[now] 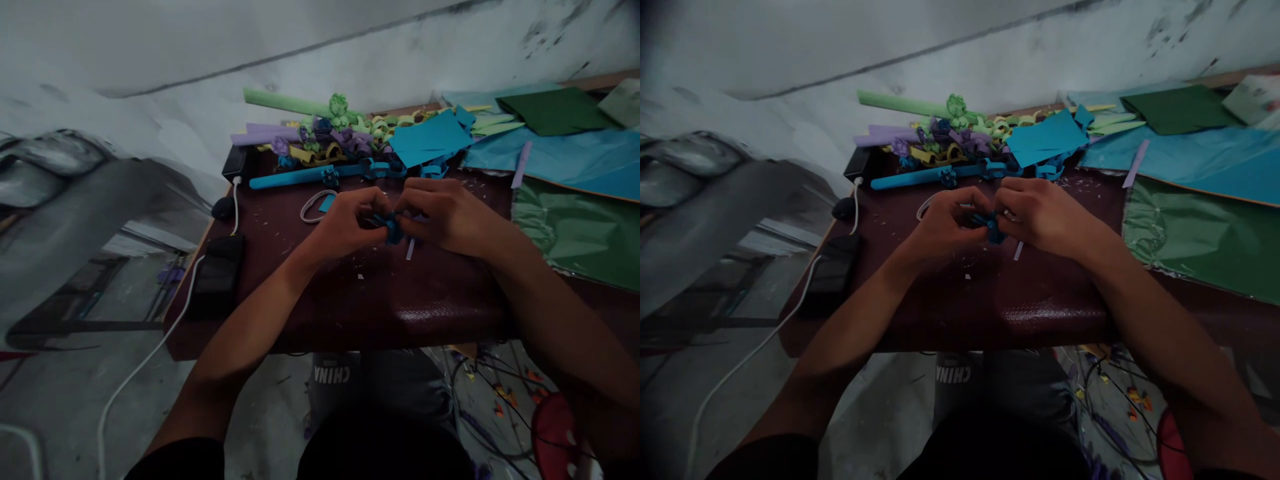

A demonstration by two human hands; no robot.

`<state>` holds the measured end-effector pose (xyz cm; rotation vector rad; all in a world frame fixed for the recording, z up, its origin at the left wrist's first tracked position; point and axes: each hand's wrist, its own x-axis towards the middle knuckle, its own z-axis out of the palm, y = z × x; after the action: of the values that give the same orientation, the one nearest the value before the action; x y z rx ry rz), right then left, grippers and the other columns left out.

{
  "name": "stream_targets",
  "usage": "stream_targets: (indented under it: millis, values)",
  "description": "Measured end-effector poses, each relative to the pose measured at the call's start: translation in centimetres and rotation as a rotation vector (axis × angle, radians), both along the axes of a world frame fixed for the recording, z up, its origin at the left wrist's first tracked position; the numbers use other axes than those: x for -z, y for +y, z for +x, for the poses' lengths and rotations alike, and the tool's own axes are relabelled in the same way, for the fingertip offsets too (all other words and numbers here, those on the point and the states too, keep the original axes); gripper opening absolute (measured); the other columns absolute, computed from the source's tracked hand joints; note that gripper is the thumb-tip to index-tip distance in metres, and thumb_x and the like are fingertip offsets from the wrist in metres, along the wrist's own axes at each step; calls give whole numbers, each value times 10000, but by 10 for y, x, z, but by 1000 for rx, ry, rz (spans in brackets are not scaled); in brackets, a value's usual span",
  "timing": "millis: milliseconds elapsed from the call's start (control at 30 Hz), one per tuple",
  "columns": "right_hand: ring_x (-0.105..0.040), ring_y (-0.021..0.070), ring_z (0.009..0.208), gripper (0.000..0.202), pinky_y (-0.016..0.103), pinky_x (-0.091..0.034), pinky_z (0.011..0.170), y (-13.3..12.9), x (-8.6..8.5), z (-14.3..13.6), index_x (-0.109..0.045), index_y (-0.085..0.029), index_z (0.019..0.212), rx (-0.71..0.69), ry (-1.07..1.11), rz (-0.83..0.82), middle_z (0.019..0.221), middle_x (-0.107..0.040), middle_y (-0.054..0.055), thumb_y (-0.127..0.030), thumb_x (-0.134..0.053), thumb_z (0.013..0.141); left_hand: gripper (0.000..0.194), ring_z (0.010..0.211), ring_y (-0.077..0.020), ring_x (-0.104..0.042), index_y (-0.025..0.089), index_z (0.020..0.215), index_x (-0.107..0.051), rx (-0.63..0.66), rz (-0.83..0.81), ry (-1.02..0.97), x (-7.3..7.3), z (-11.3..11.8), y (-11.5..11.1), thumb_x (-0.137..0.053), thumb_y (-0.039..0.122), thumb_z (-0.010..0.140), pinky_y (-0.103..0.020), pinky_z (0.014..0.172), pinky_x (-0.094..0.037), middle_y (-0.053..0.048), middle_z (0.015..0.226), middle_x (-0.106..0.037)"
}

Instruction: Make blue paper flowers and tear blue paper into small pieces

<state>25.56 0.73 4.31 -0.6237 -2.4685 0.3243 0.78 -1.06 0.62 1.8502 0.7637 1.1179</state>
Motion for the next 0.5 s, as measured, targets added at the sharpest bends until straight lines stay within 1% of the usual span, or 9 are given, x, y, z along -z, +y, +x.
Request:
stream_targets:
  millis: [67,133,233,300,367,500]
  values:
    - [-615,204,806,138,371,-423,733,1,-1,0,-665,-240,954,-32,11,-4,926,-666,48,-281,-681,1084,252,825,-143,-749,184,957,-742,4,7,8,0,0,0,-959,258,852,-268,764,-636,-10,918,-767]
    - [-620,200,800,176,370,-426,735,2,-3,2,-677,-245,949,-51,9,-24,912,-673,41,-311,-681,1112,238,851,-156,-762,183,950,-745,3,4,25,-1,0,0,-950,259,857,-276,778,-644,-18,921,-774]
    - [-610,194,792,262,367,-428,739,3,-6,3,-678,-243,941,-64,-6,-26,903,-676,42,-372,-640,1166,242,864,-167,-772,185,939,-747,6,3,45,-2,0,0,-953,282,859,-288,791,-659,-26,920,-786]
    - [-611,194,807,283,365,-431,743,1,-7,2,-665,-239,950,-72,-23,-2,919,-667,46,-394,-620,1183,245,845,-161,-767,185,942,-751,9,11,42,-2,-1,1,-957,277,847,-288,783,-662,-26,921,-788]
    - [-599,193,814,280,367,-424,741,-3,-7,0,-646,-242,957,-36,-65,49,947,-659,53,-379,-594,1196,250,825,-155,-765,183,952,-756,9,16,39,-2,-2,3,-960,268,836,-282,759,-659,-24,922,-791]
    - [-504,181,746,302,395,-352,706,-10,-7,-4,-634,-231,964,87,-171,208,985,-658,71,-309,-498,1222,291,838,-160,-777,182,933,-744,-20,25,35,-5,-3,4,-992,293,827,-272,750,-664,-29,925,-799]
